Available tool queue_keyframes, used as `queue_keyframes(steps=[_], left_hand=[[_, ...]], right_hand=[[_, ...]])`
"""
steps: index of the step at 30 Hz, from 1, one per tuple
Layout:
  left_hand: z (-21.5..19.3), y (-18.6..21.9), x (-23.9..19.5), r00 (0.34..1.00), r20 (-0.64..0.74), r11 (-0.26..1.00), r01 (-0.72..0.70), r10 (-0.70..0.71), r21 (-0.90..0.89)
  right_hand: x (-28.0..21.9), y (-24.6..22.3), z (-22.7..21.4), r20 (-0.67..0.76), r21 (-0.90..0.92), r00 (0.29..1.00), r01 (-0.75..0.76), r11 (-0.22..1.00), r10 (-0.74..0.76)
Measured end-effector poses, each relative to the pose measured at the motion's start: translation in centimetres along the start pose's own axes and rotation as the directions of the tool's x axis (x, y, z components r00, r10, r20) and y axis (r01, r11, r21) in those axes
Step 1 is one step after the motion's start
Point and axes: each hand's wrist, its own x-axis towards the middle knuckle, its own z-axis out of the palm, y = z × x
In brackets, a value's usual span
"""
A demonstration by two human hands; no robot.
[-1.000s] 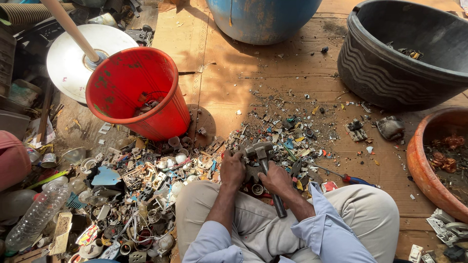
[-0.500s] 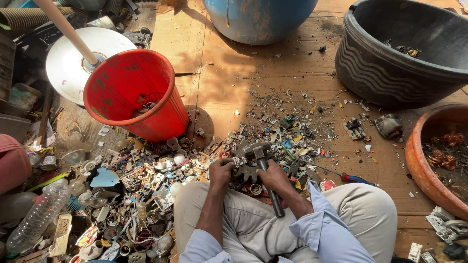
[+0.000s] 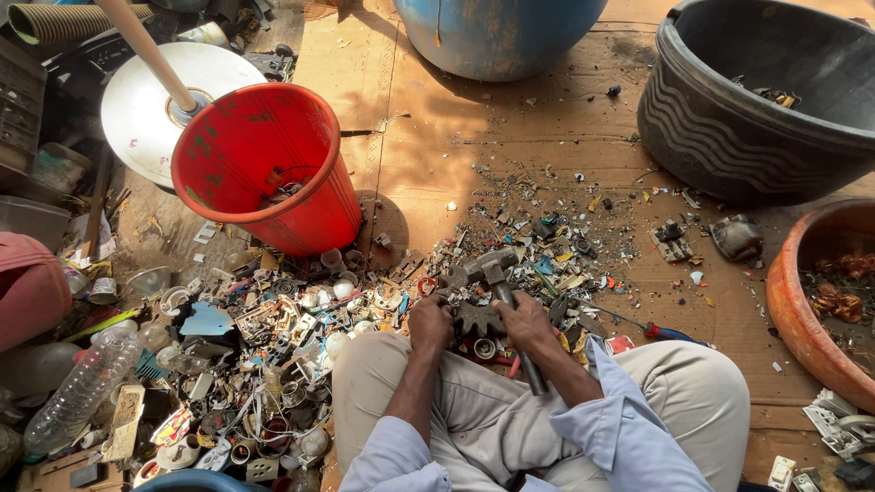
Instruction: The person sits on the ground and uses a hammer to repeatedly strike small electronic components placed on a metal gear. They break the components into smaller pieces and occasionally sort the debris into nearby buckets.
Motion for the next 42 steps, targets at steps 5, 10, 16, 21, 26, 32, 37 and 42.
queue_keyframes(steps=[5, 10, 16, 21, 26, 32, 37, 42], left_hand=[[-0.1, 0.0, -0.3, 1.000, -0.014, 0.997, 0.013, -0.014, -0.069], [0.6, -0.5, 0.1, 0.998, -0.044, 0.998, -0.046, 0.045, -0.037], [2.1, -1.8, 1.6, 0.991, -0.080, 0.994, -0.110, 0.110, 0.001], [1.5, -2.1, 1.4, 1.000, -0.007, 0.999, 0.009, -0.010, -0.040], [-0.7, -2.0, 1.3, 0.978, -0.080, 0.931, 0.155, -0.191, -0.330], [-1.4, -0.9, 0.5, 0.999, -0.023, 0.945, 0.039, -0.049, -0.324], [-0.4, -0.1, 0.4, 0.982, -0.075, 0.983, -0.174, 0.170, -0.051], [-1.9, 0.0, 0.6, 0.982, 0.066, 0.947, 0.187, -0.175, -0.263]], right_hand=[[-4.0, -3.2, -3.3, -0.065, -0.270, 0.909, 0.381, 0.884, -0.411], [-4.7, -2.3, -2.0, 0.039, -0.508, 0.829, 0.497, 0.703, -0.558], [-3.2, -0.8, -0.2, 0.060, -0.610, 0.814, 0.488, 0.624, -0.577], [-4.4, -0.6, -0.5, 0.036, -0.552, 0.769, 0.548, 0.629, -0.638], [-5.1, -1.9, -0.6, 0.065, -0.579, 0.815, 0.501, 0.643, -0.576], [-5.8, -2.9, -0.4, -0.012, -0.478, 0.642, 0.670, 0.569, -0.767], [-5.2, -2.9, -0.7, -0.065, -0.441, 0.857, 0.435, 0.785, -0.512], [-4.3, -2.0, -1.4, -0.103, -0.404, 0.813, 0.493, 0.771, -0.573]])
